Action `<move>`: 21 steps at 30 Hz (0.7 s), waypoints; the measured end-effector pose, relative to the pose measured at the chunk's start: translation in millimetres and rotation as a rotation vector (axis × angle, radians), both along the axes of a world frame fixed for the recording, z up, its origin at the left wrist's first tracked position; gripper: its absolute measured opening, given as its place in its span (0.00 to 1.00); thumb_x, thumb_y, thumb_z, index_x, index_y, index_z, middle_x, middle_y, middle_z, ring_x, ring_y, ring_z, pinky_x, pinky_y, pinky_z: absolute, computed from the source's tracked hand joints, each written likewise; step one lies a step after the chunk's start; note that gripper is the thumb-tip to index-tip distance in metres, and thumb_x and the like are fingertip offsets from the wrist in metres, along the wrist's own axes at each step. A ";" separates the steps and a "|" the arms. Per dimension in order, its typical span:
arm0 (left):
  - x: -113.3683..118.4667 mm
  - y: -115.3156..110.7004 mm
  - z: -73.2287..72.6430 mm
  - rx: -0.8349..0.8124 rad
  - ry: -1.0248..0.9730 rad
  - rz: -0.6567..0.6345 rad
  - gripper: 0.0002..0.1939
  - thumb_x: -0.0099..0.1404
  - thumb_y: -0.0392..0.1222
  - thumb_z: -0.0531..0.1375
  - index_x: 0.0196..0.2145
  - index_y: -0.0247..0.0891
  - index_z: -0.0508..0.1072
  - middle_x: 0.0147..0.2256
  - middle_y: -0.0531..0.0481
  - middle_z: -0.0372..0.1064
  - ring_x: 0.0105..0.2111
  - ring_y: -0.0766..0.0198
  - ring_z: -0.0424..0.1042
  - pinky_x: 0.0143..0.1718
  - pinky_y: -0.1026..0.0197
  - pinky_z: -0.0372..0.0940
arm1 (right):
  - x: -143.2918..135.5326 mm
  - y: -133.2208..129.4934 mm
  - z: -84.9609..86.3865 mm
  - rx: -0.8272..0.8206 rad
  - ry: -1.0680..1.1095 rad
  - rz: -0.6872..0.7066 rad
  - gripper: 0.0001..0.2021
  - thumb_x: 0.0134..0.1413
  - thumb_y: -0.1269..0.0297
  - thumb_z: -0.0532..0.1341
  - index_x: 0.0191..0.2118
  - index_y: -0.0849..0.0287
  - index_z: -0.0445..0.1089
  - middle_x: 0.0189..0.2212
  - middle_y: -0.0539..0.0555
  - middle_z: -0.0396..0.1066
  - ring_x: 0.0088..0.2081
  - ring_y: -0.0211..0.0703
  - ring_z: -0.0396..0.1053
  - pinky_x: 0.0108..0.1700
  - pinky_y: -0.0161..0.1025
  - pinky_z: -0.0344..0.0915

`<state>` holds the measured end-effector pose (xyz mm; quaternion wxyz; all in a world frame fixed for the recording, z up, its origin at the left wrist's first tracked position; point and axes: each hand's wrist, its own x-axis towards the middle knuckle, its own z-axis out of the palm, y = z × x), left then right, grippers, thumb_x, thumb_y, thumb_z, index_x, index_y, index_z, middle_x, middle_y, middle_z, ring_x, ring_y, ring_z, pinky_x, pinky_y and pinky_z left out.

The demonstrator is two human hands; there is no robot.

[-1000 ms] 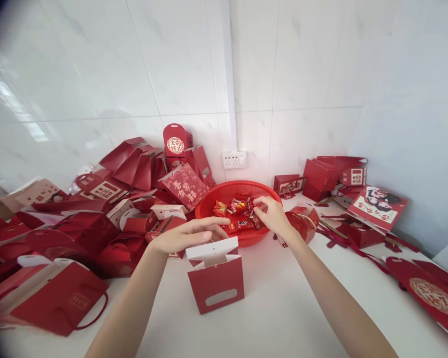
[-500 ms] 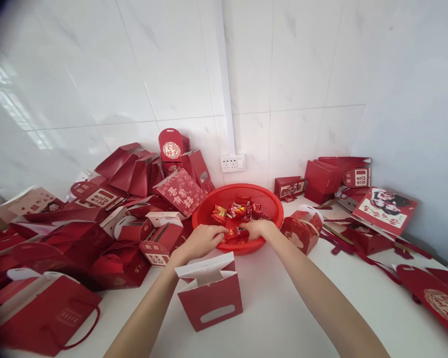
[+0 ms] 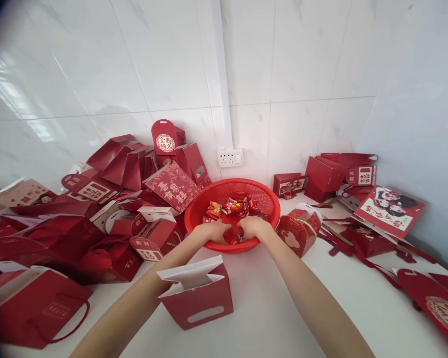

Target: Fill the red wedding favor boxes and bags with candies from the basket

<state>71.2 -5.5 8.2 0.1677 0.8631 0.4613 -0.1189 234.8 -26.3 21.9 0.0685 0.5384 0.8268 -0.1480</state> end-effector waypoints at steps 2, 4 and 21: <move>-0.7 0.6 -1.4 -0.009 0.042 0.016 0.21 0.53 0.44 0.66 0.46 0.35 0.79 0.47 0.34 0.77 0.42 0.45 0.75 0.40 0.54 0.69 | 0.3 0.1 1.7 -0.006 0.010 0.011 0.10 0.42 0.71 0.70 0.34 0.56 0.75 0.37 0.58 0.77 0.43 0.56 0.76 0.42 0.43 0.69; -0.5 0.5 -1.0 -0.037 0.070 0.012 0.17 0.55 0.42 0.64 0.43 0.35 0.80 0.43 0.36 0.78 0.40 0.47 0.75 0.38 0.55 0.68 | 0.5 -0.1 3.4 -0.016 0.022 0.018 0.07 0.43 0.69 0.70 0.33 0.57 0.75 0.33 0.56 0.77 0.40 0.54 0.76 0.39 0.41 0.68; -3.1 0.1 2.9 -0.238 -0.075 -0.104 0.09 0.59 0.39 0.61 0.30 0.39 0.83 0.25 0.54 0.75 0.25 0.65 0.66 0.29 0.65 0.60 | 5.2 -0.2 1.4 -0.131 0.107 0.051 0.05 0.48 0.61 0.67 0.29 0.56 0.75 0.28 0.52 0.75 0.30 0.45 0.72 0.29 0.37 0.59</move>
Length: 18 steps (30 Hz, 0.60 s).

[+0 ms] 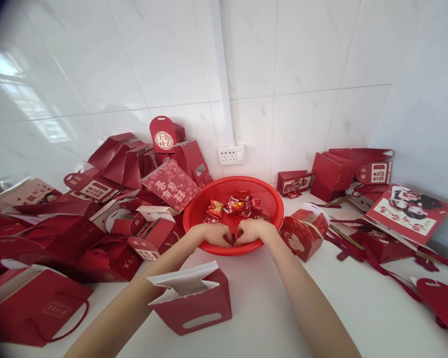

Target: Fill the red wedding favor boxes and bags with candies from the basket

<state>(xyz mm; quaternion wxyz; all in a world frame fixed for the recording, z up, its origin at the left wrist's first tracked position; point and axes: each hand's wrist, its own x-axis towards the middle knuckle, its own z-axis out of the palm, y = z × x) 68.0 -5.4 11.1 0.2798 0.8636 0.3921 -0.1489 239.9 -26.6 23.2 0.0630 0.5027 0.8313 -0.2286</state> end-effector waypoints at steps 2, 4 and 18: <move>-0.5 0.5 0.3 -0.034 -0.012 -0.011 0.10 0.59 0.39 0.61 0.30 0.40 0.83 0.26 0.54 0.76 0.26 0.65 0.67 0.28 0.66 0.60 | 0.6 0.0 0.1 -0.004 0.012 0.013 0.05 0.48 0.62 0.68 0.28 0.56 0.74 0.28 0.51 0.75 0.30 0.44 0.71 0.29 0.36 0.58; -0.7 1.1 0.9 -0.060 -0.019 -0.018 0.10 0.59 0.38 0.60 0.31 0.40 0.84 0.27 0.54 0.77 0.28 0.65 0.68 0.29 0.66 0.60 | 0.8 0.3 0.5 -0.008 0.023 0.018 0.05 0.47 0.63 0.68 0.26 0.56 0.73 0.27 0.50 0.75 0.29 0.43 0.71 0.29 0.36 0.58; 3.1 1.6 2.7 -0.026 -0.219 0.103 0.18 0.64 0.43 0.57 0.17 0.39 0.62 0.18 0.54 0.59 0.23 0.65 0.57 0.29 0.62 0.55 | 4.0 12.7 -8.9 0.068 0.233 -0.220 0.11 0.60 0.65 0.62 0.26 0.57 0.65 0.29 0.53 0.75 0.31 0.41 0.71 0.31 0.34 0.59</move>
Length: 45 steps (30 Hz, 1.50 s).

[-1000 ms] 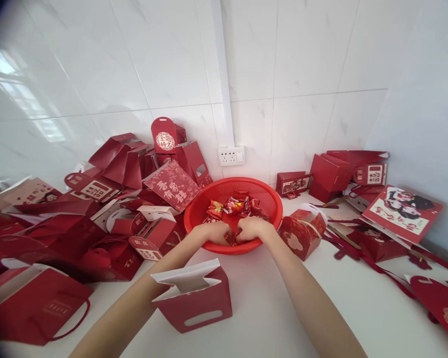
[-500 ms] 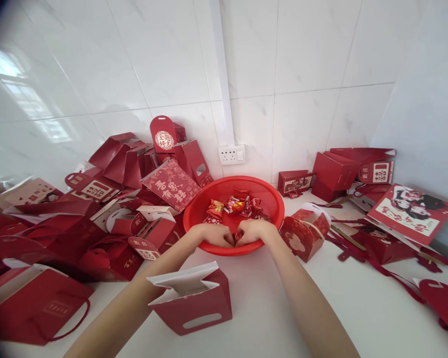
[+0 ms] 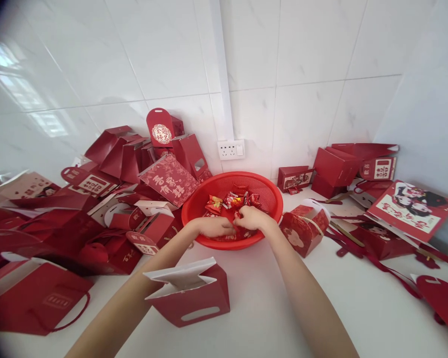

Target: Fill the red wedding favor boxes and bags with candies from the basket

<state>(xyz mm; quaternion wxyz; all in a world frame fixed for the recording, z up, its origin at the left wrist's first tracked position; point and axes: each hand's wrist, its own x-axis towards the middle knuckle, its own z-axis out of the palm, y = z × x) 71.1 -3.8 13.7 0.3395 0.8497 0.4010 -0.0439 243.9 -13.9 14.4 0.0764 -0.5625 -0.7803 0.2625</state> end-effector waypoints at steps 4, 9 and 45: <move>-1.9 2.5 -0.7 0.086 -0.130 0.136 0.19 0.69 0.47 0.51 0.21 0.40 0.58 0.21 0.54 0.56 0.25 0.64 0.57 0.30 0.61 0.54 | 1.9 1.6 -0.8 0.062 0.102 -0.113 0.12 0.64 0.61 0.59 0.28 0.58 0.65 0.29 0.54 0.75 0.32 0.42 0.73 0.30 0.33 0.59; -1.9 3.0 -0.6 0.156 -0.253 0.251 0.20 0.71 0.48 0.47 0.23 0.40 0.56 0.23 0.55 0.55 0.26 0.65 0.57 0.30 0.61 0.55 | 2.5 1.3 -1.2 0.131 0.199 -0.193 0.12 0.65 0.58 0.57 0.31 0.58 0.66 0.32 0.55 0.76 0.34 0.44 0.73 0.32 0.34 0.60; 5.5 -3.9 14.7 -0.303 -0.790 0.794 0.06 0.62 0.41 0.62 0.34 0.35 0.75 0.22 0.51 0.73 0.25 0.59 0.78 0.33 0.61 0.73 | 4.8 2.1 -9.5 0.367 0.627 0.080 0.28 0.47 0.79 0.60 0.54 0.52 0.78 0.54 0.54 0.77 0.58 0.55 0.73 0.66 0.53 0.61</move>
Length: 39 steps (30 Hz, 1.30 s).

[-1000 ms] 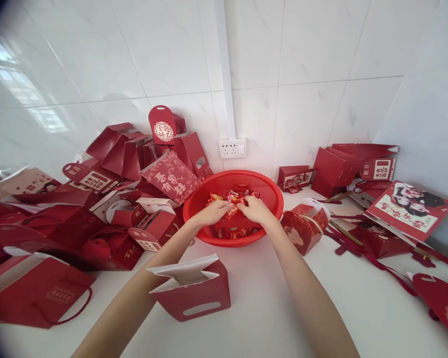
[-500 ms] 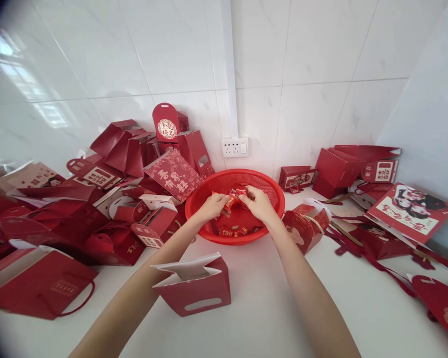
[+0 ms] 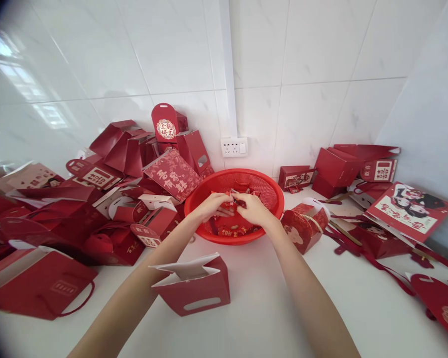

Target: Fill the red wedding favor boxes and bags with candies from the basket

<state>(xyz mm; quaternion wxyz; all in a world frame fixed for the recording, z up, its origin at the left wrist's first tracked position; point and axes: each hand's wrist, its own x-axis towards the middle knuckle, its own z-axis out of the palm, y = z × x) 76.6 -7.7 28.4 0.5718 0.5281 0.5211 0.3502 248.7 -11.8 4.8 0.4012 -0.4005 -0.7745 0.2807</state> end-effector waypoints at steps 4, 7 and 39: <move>-0.2 3.6 -3.3 0.052 -0.049 0.018 0.05 0.59 0.32 0.58 0.30 0.36 0.74 0.25 0.53 0.75 0.29 0.61 0.78 0.38 0.60 0.73 | 2.1 6.5 -5.4 -0.018 0.088 -0.073 0.25 0.53 0.70 0.64 0.58 0.52 0.74 0.59 0.57 0.74 0.62 0.56 0.68 0.67 0.55 0.58; -0.7 4.4 -3.5 0.103 -0.086 0.013 0.09 0.56 0.30 0.56 0.32 0.37 0.75 0.27 0.53 0.76 0.32 0.63 0.78 0.40 0.61 0.72 | 4.0 8.9 -7.4 -0.057 0.168 -0.120 0.23 0.53 0.61 0.67 0.56 0.55 0.73 0.60 0.62 0.72 0.62 0.60 0.68 0.66 0.61 0.58; -2.9 2.1 -2.3 0.196 -0.131 -0.029 0.06 0.64 0.39 0.63 0.32 0.34 0.74 0.27 0.53 0.71 0.28 0.66 0.75 0.43 0.58 0.73 | 14.8 5.6 12.8 -0.472 1.032 -0.205 0.09 0.36 0.62 0.71 0.25 0.56 0.72 0.20 0.46 0.73 0.23 0.38 0.69 0.26 0.35 0.71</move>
